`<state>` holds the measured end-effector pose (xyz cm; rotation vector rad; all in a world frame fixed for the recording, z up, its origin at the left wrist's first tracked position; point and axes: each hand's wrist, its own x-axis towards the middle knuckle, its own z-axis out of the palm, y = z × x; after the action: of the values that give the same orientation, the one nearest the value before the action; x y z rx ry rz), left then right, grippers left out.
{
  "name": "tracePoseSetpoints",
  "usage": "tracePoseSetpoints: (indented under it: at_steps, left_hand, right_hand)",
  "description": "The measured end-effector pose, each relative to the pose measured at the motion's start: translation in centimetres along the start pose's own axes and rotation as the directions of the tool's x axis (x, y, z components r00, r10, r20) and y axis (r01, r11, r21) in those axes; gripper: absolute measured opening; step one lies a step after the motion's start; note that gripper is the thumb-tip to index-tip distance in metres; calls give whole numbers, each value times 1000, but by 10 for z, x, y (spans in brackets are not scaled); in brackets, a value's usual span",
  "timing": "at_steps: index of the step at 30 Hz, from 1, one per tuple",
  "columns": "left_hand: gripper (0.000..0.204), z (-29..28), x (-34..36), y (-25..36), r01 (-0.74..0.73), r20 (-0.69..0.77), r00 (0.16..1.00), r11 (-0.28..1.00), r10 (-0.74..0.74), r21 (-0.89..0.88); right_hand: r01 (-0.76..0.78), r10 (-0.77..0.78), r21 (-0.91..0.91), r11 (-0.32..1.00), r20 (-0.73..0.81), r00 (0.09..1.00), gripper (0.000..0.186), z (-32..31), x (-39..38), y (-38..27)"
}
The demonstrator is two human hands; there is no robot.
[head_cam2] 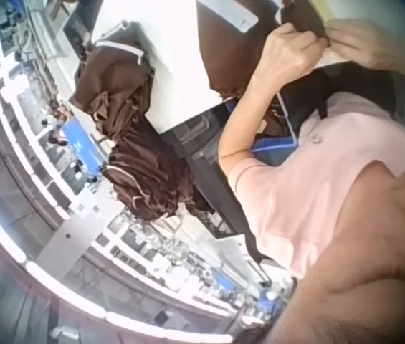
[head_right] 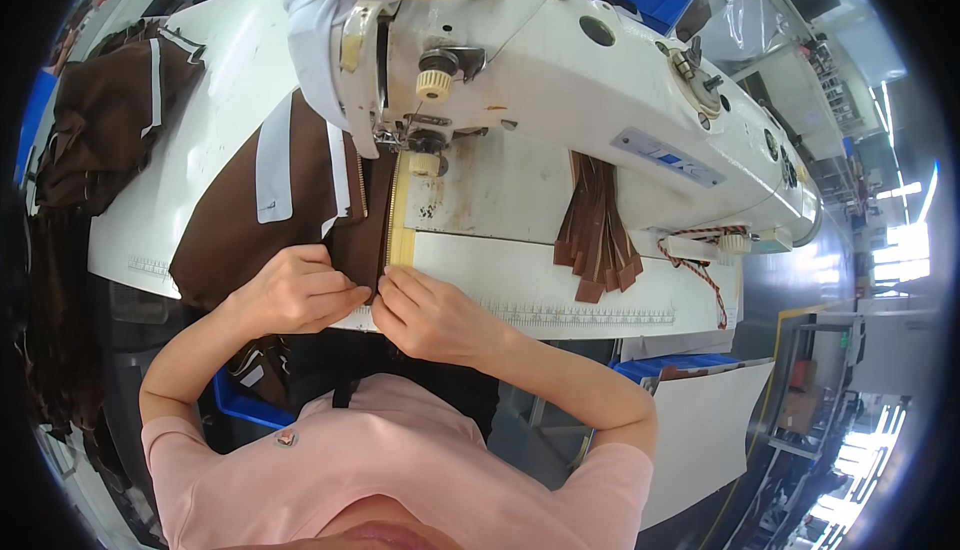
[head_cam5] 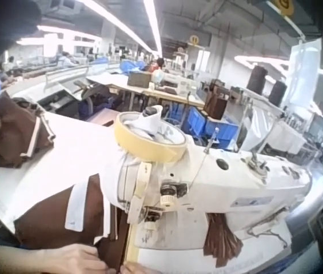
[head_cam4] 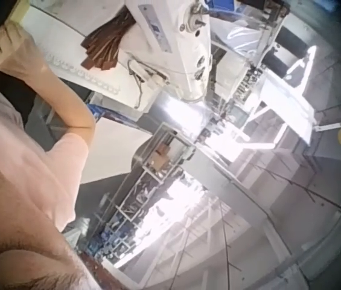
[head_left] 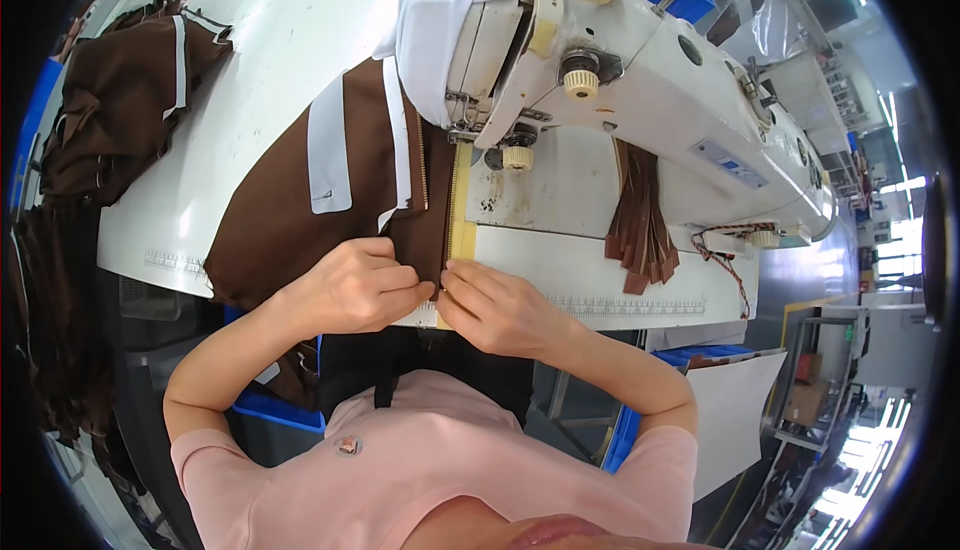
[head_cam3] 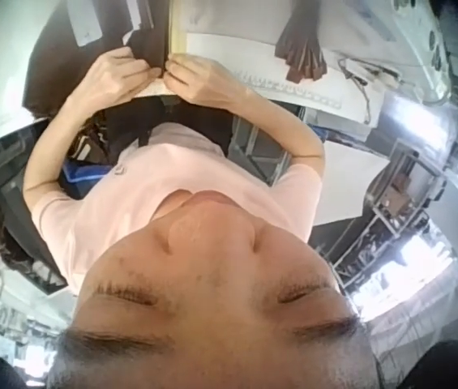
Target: Operating an industrial sewing machine to assemble leather bag components, including attaching straps and zippers.
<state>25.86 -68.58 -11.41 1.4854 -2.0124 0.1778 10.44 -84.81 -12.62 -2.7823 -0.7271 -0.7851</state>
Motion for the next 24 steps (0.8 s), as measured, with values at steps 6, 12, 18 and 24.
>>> tracePoseSetpoints:
  at_steps: [6, 12, 18, 24]
  left_hand:
    - [8, 6, 11, -32, -37, -9, 999, 999, 37, 18]
    - [6, 10, 21, -59, -27, 1, 1000, 999, 27, 37]
    - [15, 13, 32, -93, -45, -51, 998, 995, 41, -91]
    - [12, 3, 41, -105, 77, 53, 996, 993, -73, -84]
  right_hand:
    - [-92, 92, 9, 996, 13, 996, 14, 5, 8, 21]
    - [-179, 185, -64, 982, 96, 978, 15, 4, 17, 40]
    - [-199, 206, -125, 972, 49, 977, 9, 12, 24, 60]
    - [-259, 257, -176, 950, -37, 966, 9, 20, 31, 79]
